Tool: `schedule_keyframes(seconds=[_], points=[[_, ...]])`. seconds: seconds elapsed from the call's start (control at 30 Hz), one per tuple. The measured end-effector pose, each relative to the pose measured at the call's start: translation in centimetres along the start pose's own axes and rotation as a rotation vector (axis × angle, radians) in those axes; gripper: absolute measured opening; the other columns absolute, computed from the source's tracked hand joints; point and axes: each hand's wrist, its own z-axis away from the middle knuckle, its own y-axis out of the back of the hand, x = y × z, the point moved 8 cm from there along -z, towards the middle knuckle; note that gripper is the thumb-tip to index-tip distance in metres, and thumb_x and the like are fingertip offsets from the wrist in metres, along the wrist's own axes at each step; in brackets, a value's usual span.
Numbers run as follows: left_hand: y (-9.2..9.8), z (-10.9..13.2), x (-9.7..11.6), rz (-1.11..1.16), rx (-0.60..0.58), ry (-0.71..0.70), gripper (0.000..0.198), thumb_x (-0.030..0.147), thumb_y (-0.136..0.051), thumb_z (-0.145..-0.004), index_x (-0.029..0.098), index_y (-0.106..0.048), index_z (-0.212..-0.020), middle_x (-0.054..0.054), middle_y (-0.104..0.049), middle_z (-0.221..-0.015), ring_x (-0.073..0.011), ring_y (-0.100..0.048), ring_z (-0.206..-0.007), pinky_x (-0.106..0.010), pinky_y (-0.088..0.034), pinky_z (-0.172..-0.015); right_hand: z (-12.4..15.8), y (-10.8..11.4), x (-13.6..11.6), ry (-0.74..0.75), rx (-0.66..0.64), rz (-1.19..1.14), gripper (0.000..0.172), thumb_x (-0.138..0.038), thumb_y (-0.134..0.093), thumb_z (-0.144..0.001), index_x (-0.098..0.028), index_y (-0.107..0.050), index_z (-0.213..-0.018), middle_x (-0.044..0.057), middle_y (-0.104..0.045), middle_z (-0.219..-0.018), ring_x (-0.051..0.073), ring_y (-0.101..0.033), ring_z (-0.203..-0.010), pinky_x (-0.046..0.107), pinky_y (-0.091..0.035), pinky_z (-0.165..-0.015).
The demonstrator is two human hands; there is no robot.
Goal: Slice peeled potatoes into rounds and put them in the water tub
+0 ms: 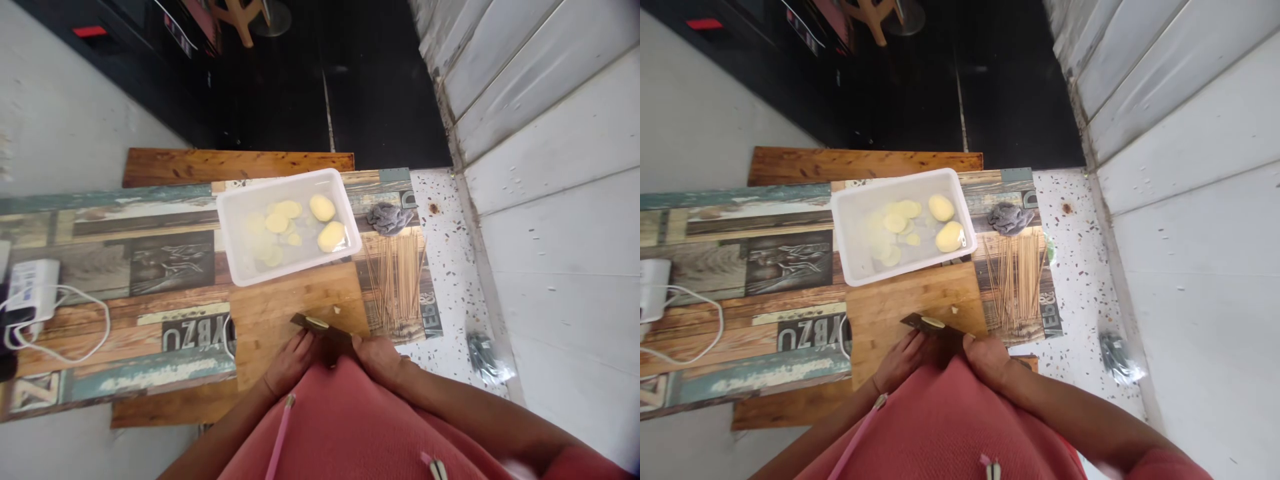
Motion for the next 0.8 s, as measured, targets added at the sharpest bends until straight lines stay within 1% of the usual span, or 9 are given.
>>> schedule_keyframes(seconds=[0.1, 0.17, 0.27, 0.33, 0.4, 0.57, 0.7, 0.8], points=[[0.6, -0.4, 0.0, -0.021, 0.024, 0.005, 0.037, 0.014, -0.032, -0.095, 0.015, -0.056, -0.124, -0.009, -0.065, -0.113, -0.0213, -0.057, -0.112, -0.028, -0.050, -0.088, 0.6, 0.3, 0.3, -0.006, -0.087, -0.031, 0.016, -0.014, -0.048, -0.089, -0.013, -0.061, -0.098, 0.006, -0.069, -0.069, 0.017, -0.063, -0.059, 0.024, -0.036, -0.048], [0.6, -0.5, -0.3, 0.021, 0.012, 0.032, 0.036, 0.015, -0.032, -0.095, 0.014, -0.056, -0.122, -0.010, -0.065, -0.112, -0.0206, -0.058, -0.110, -0.026, -0.052, -0.085, 1.6, 1.2, 0.2, -0.010, -0.085, -0.039, 0.017, -0.016, -0.046, -0.091, -0.013, -0.061, -0.100, 0.007, -0.070, -0.073, 0.018, -0.064, -0.062, 0.025, -0.036, -0.049], [0.0, -0.2, -0.9, 0.121, -0.071, 0.096, 0.032, 0.016, -0.036, -0.094, 0.016, -0.061, -0.114, -0.011, -0.065, -0.103, -0.0194, -0.062, -0.097, -0.026, -0.053, -0.078, 3.5, 2.3, -0.2, 0.007, -0.076, -0.040, 0.017, -0.015, -0.046, -0.091, -0.015, -0.061, -0.097, 0.006, -0.070, -0.076, 0.018, -0.064, -0.063, 0.026, -0.035, -0.048], [-0.4, 0.0, -1.0, 0.166, -0.116, 0.113, 0.028, 0.017, -0.038, -0.094, 0.018, -0.064, -0.105, -0.009, -0.065, -0.094, -0.0186, -0.062, -0.089, -0.026, -0.053, -0.075, 4.6, 2.7, -0.4, 0.020, -0.063, -0.031, 0.017, -0.011, -0.046, -0.089, -0.016, -0.062, -0.093, 0.005, -0.070, -0.075, 0.017, -0.064, -0.062, 0.027, -0.034, -0.047], [-0.6, 0.1, -1.0, 0.183, -0.131, 0.108, 0.027, 0.019, -0.039, -0.094, 0.019, -0.065, -0.100, -0.009, -0.064, -0.092, -0.0186, -0.062, -0.087, -0.027, -0.053, -0.074, 5.3, 2.7, -0.5, 0.028, -0.048, -0.025, 0.018, -0.009, -0.047, -0.086, -0.017, -0.062, -0.089, 0.003, -0.070, -0.073, 0.018, -0.064, -0.059, 0.028, -0.034, -0.046], [-0.8, 0.3, -1.0, 0.206, -0.129, 0.097, 0.029, 0.019, -0.036, -0.095, 0.018, -0.063, -0.104, -0.009, -0.063, -0.092, -0.0185, -0.060, -0.088, -0.028, -0.053, -0.076, 5.5, 2.2, -0.2, 0.037, -0.019, -0.027, 0.017, -0.008, -0.049, -0.083, -0.017, -0.063, -0.086, 0.002, -0.069, -0.070, 0.019, -0.064, -0.057, 0.028, -0.034, -0.044], [-1.1, 0.4, -1.2, 0.242, -0.170, 0.152, 0.027, 0.021, -0.036, -0.095, 0.019, -0.062, -0.104, -0.008, -0.063, -0.091, -0.0180, -0.061, -0.086, -0.029, -0.053, -0.078, 5.4, 2.3, -0.2, 0.048, 0.024, -0.015, 0.018, -0.007, -0.049, -0.082, -0.018, -0.063, -0.084, 0.002, -0.068, -0.066, 0.018, -0.062, -0.054, 0.028, -0.033, -0.043], [-1.2, 0.5, -1.4, 0.247, -0.186, 0.190, 0.026, 0.023, -0.037, -0.095, 0.020, -0.061, -0.104, -0.007, -0.063, -0.090, -0.0177, -0.061, -0.084, -0.028, -0.053, -0.077, 5.4, 2.4, -0.3, 0.056, 0.024, -0.015, 0.015, -0.009, -0.050, -0.083, -0.018, -0.062, -0.085, 0.001, -0.068, -0.066, 0.017, -0.062, -0.053, 0.027, -0.032, -0.043]])
